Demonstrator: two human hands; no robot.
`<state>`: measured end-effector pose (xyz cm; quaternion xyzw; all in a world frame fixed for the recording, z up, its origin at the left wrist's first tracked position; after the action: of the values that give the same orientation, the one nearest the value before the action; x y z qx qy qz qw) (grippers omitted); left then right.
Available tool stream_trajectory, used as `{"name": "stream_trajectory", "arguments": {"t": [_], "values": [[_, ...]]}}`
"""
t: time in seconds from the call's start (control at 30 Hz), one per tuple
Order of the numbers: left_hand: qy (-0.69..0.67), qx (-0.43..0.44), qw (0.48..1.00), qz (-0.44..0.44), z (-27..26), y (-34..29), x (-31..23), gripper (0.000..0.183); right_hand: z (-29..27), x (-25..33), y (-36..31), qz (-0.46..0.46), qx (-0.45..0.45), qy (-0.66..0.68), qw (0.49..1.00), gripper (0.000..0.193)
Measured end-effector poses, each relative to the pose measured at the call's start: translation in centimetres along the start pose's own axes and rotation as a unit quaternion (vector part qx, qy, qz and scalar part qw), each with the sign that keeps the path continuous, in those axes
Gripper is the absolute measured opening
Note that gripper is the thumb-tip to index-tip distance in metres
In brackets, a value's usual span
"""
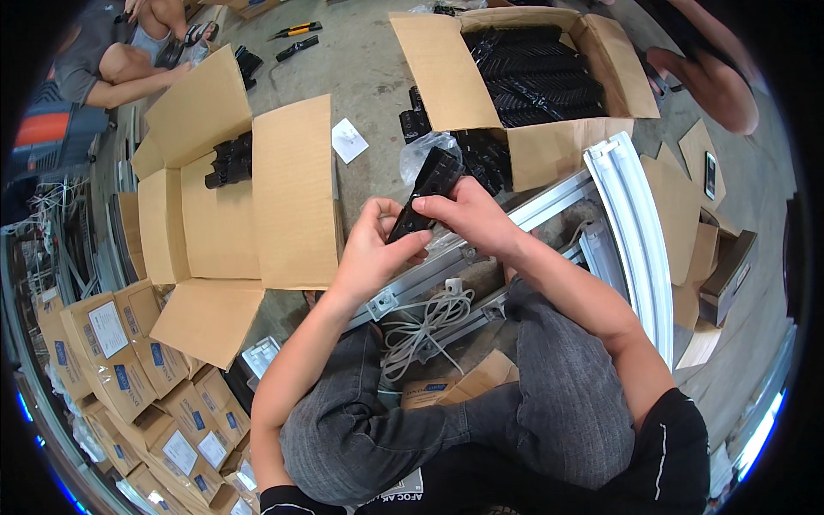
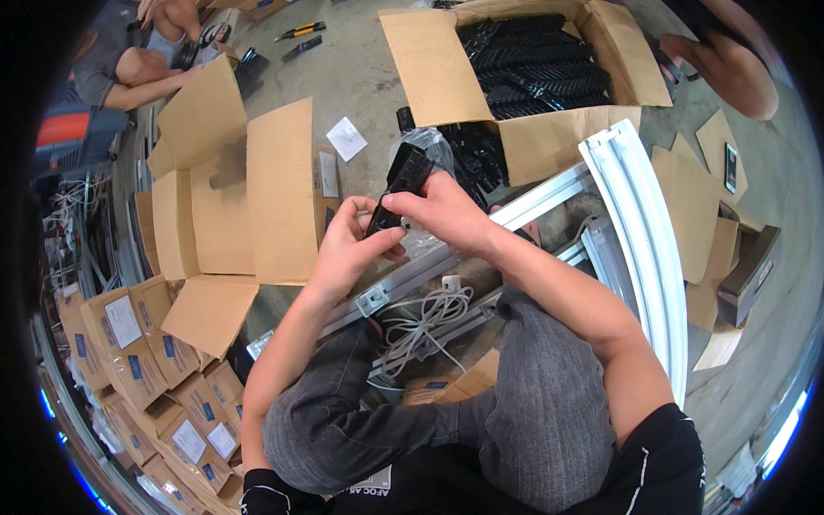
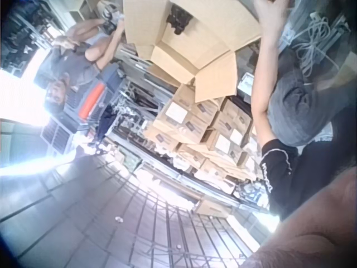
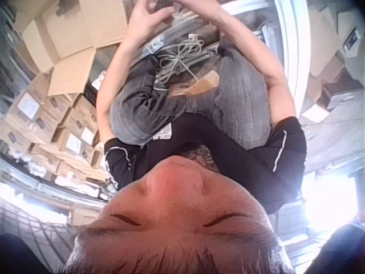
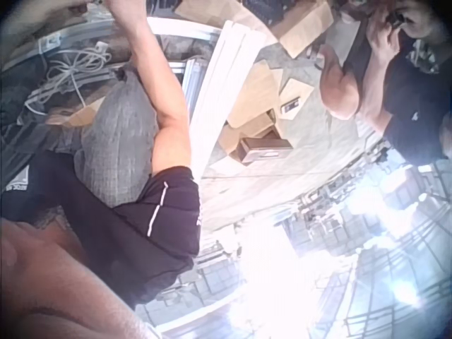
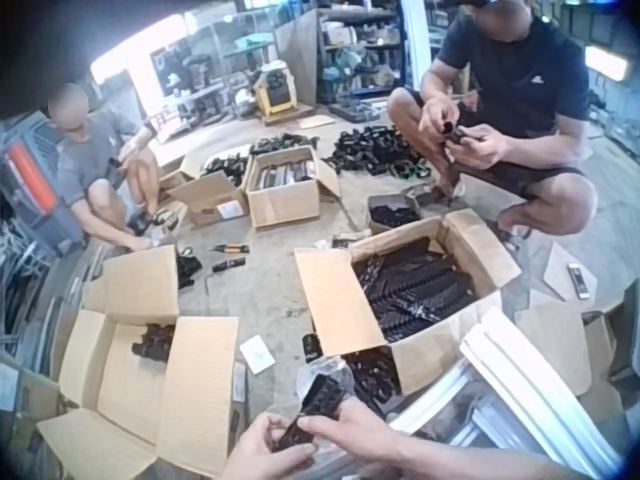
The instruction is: The person takes small black plastic components and small metal pieces from containers and connects them together.
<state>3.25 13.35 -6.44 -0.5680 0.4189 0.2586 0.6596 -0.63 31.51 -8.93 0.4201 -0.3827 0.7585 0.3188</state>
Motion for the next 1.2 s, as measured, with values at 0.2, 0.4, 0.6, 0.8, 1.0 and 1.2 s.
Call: {"name": "stream_trajectory", "arguments": {"t": [0.2, 0.4, 0.6, 0.8, 1.0, 1.2], "values": [[-0.108, 0.095, 0.989, -0.040, -1.6, -0.5, -1.3, 0.029, -0.9, 1.0, 0.6, -0.010, 0.078, -0.055, 0.995, 0.022], [-0.129, 0.093, 0.987, -0.029, -3.0, -1.1, -2.0, 0.027, 0.0, 2.9, 1.7, -0.036, 0.091, -0.104, 0.990, 0.039], [-0.228, 0.094, 0.969, 0.002, -4.3, -2.1, -2.7, 0.027, -2.8, -1.3, 4.7, 0.092, 0.149, 0.162, 0.971, 0.069], [-0.279, 0.083, 0.956, 0.019, -4.9, -2.5, -2.4, 0.026, -1.8, -7.9, 8.8, 0.081, 0.176, -0.185, 0.963, 0.038], [-0.280, 0.079, 0.957, -0.002, -4.1, -1.7, -1.6, 0.024, 1.5, -13.6, 12.5, 0.015, 0.242, -0.646, 0.724, 0.022], [-0.292, 0.093, 0.952, -0.007, -4.1, -1.7, -0.4, 0.025, 3.5, -17.6, 13.9, 0.011, 0.265, -0.671, 0.692, 0.022]]}}
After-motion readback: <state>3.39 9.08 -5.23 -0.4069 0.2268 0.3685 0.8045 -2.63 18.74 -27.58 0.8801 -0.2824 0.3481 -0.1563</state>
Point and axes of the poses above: each hand's wrist, its own y-axis towards the middle knuckle, its own z-axis out of the palm, x = y × z, the point moved 1 cm from there along y, towards the middle knuckle, and after that the axes turned 2 degrees about x, right-handed, at the moved point
